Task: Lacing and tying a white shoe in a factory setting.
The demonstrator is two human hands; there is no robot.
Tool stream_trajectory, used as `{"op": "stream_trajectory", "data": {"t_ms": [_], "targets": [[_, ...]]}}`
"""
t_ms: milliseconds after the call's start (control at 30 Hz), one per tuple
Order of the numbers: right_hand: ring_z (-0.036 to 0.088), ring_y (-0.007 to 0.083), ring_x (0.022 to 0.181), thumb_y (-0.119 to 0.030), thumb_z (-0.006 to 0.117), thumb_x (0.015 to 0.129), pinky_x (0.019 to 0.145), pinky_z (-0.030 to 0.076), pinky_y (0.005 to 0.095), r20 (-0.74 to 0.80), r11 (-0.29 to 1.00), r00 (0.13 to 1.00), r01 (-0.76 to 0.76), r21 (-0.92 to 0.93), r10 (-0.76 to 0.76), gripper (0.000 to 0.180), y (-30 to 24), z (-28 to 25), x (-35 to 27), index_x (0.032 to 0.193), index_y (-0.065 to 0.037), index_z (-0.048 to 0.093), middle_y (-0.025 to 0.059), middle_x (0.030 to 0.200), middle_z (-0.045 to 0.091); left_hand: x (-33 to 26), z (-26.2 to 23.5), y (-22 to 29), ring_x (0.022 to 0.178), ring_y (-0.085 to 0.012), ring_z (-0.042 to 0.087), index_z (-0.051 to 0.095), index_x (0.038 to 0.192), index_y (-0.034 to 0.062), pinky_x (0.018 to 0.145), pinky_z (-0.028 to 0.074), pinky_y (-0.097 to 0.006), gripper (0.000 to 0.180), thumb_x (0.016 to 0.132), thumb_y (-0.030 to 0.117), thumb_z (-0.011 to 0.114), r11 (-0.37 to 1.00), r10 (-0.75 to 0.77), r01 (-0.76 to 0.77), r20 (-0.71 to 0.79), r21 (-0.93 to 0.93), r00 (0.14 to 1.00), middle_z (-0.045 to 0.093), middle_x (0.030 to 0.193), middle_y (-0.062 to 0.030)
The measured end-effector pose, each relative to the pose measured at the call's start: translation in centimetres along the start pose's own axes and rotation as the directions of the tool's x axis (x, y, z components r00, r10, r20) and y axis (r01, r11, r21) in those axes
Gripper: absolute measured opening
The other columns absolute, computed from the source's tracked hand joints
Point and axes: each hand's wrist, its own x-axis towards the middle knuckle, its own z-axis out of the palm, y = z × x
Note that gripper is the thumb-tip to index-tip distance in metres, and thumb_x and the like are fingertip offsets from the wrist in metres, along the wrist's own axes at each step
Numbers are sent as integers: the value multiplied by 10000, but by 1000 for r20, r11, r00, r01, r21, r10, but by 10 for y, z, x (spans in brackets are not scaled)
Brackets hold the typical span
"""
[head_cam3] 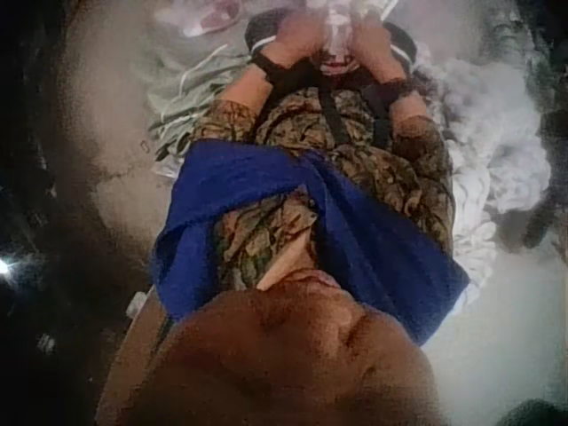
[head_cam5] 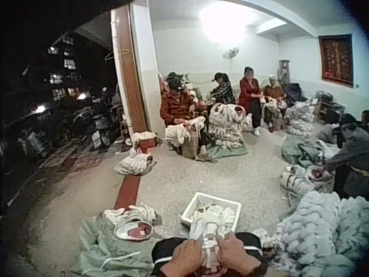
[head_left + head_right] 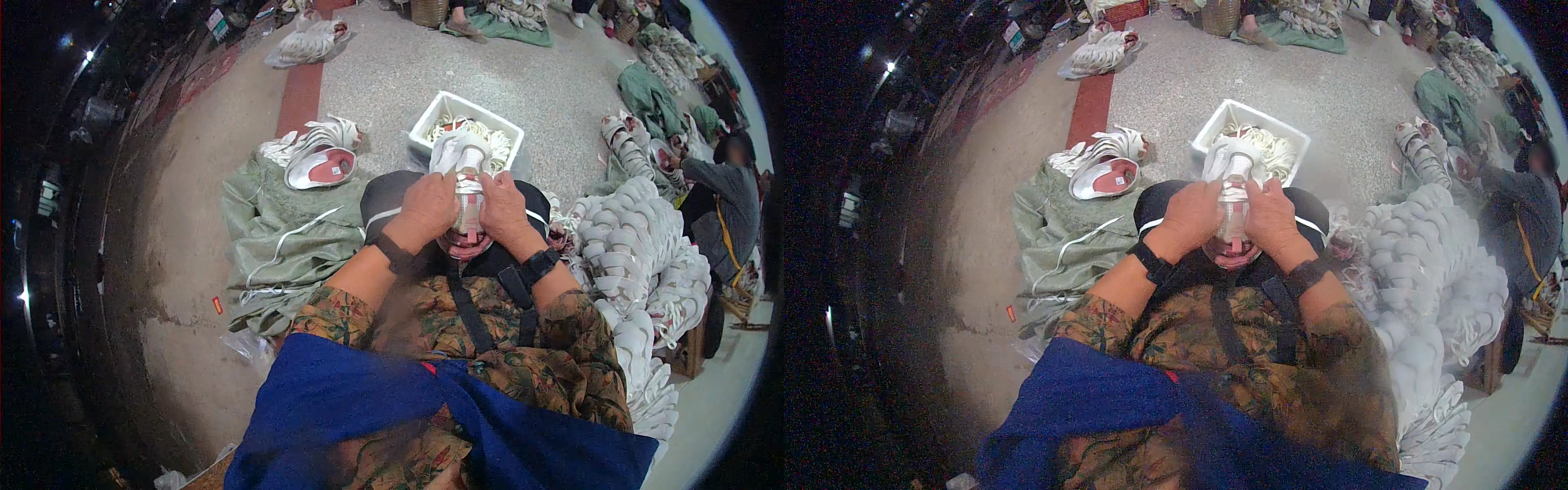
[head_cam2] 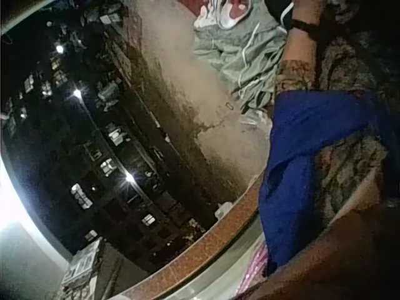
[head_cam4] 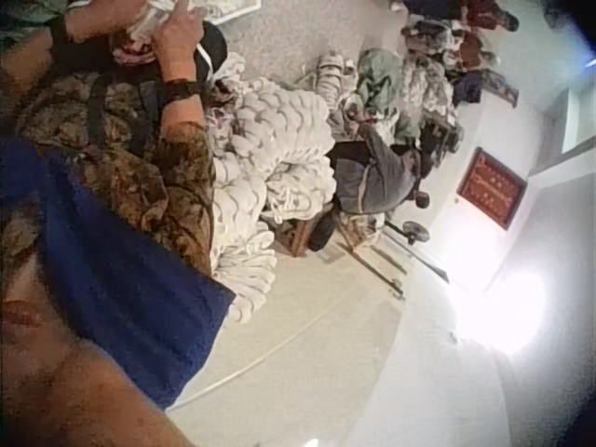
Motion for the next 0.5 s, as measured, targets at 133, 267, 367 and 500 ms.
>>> {"op": "stream_trajectory", "data": {"t_ms": [133, 267, 367, 500], "targets": [[573, 396, 820, -131, 581, 744, 679, 473, 466, 92, 996, 994, -58, -73, 65, 309, -1, -17, 3, 1050, -101, 549, 194, 845, 564, -6, -7, -1, 809, -357, 604, 539, 1000, 41, 699, 496, -454, 275, 794, 217, 588, 999, -12, 13, 9, -43, 1000, 592, 860, -168], [612, 389, 717, -239, 646, 761, 624, 464, 471, 128, 994, 992, -15, 108, 1, 196, 8, -29, 15, 887, -95, 607, 184, 690, 614, -10, -19, -5, 890, -353, 610, 588, 1070, 40, 755, 493, -429, 378, 760, 249, 649, 975, 6, -17, -51, -221, 999, 636, 957, -177], [625, 352, 689, -240, 625, 765, 597, 484, 450, 136, 991, 982, 132, 19, -133, 253, 17, -29, 26, 971, -94, 615, 150, 767, 643, -9, -28, -14, 902, -335, 621, 640, 1022, 52, 767, 499, -398, 334, 748, 240, 680, 959, 38, -60, -83, -275, 996, 654, 981, -162], [593, 317, 571, -149, 564, 778, 508, 457, 437, 126, 882, 907, 421, -213, -403, 218, 32, -23, 24, 990, -109, 593, 106, 625, 568, -5, -29, -25, 894, -327, 628, 667, 959, 63, 756, 502, -390, 250, 748, 196, 685, 933, 28, -54, -77, -357, 997, 660, 967, -154]]}}
